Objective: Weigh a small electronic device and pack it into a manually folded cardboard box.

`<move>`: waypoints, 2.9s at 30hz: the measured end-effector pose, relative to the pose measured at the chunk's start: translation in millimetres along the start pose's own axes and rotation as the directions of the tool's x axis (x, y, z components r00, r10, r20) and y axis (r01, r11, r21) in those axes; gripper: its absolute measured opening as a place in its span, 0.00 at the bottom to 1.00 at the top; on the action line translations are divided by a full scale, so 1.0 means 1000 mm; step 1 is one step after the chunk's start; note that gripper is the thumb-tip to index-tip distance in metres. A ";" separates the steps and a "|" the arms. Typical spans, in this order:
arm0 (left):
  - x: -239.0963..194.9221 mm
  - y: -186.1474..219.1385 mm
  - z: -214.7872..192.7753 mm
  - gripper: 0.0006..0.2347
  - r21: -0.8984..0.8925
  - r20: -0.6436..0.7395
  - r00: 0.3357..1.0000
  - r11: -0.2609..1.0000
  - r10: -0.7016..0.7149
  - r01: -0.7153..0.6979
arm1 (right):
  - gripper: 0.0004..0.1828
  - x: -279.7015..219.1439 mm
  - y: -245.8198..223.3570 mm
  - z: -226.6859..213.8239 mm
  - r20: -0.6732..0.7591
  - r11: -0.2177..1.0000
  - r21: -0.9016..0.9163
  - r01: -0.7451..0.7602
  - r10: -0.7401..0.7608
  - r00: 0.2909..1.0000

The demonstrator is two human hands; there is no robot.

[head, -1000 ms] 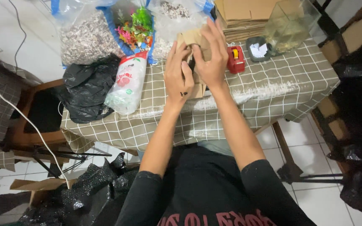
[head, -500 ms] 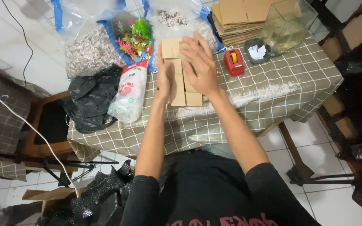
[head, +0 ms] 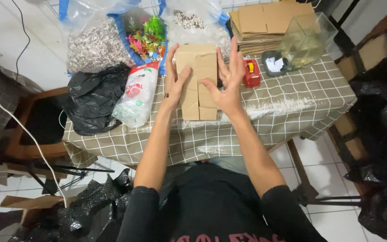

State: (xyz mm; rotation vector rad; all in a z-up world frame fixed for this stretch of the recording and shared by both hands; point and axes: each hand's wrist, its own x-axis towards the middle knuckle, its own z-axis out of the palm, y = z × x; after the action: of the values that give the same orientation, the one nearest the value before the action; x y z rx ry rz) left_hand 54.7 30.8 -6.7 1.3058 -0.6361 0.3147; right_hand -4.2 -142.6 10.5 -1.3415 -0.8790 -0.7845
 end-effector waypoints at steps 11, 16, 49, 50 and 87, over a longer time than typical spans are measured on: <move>0.004 -0.007 -0.008 0.35 0.055 -0.656 0.754 0.998 0.036 0.000 | 0.48 -0.004 0.004 0.014 -0.106 0.974 -0.007 -0.224 0.222 0.969; -0.023 -0.119 -0.036 0.41 0.245 -0.653 0.752 0.913 -0.092 0.325 | 0.45 -0.018 0.032 0.012 -0.094 0.946 -0.006 -0.324 0.322 0.942; -0.028 -0.056 -0.032 0.30 0.606 0.172 0.889 0.666 0.425 -0.436 | 0.33 -0.042 0.089 -0.060 -0.345 0.831 -0.550 -0.087 -0.131 0.929; -0.031 -0.061 -0.035 0.31 0.642 0.194 0.888 0.631 0.417 -0.437 | 0.32 -0.041 0.087 -0.059 -0.344 0.820 -0.565 -0.092 -0.132 0.930; -0.035 -0.100 -0.061 0.29 0.714 0.000 0.864 0.605 0.503 -0.352 | 0.49 -0.062 0.131 -0.073 -0.103 0.805 -0.586 -0.095 0.042 0.994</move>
State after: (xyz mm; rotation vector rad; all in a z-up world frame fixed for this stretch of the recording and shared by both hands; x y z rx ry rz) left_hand 97.9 68.6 -114.1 1.7991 -0.6808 1.1808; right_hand 86.9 -205.8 -107.5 -1.8589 -0.5208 -1.1059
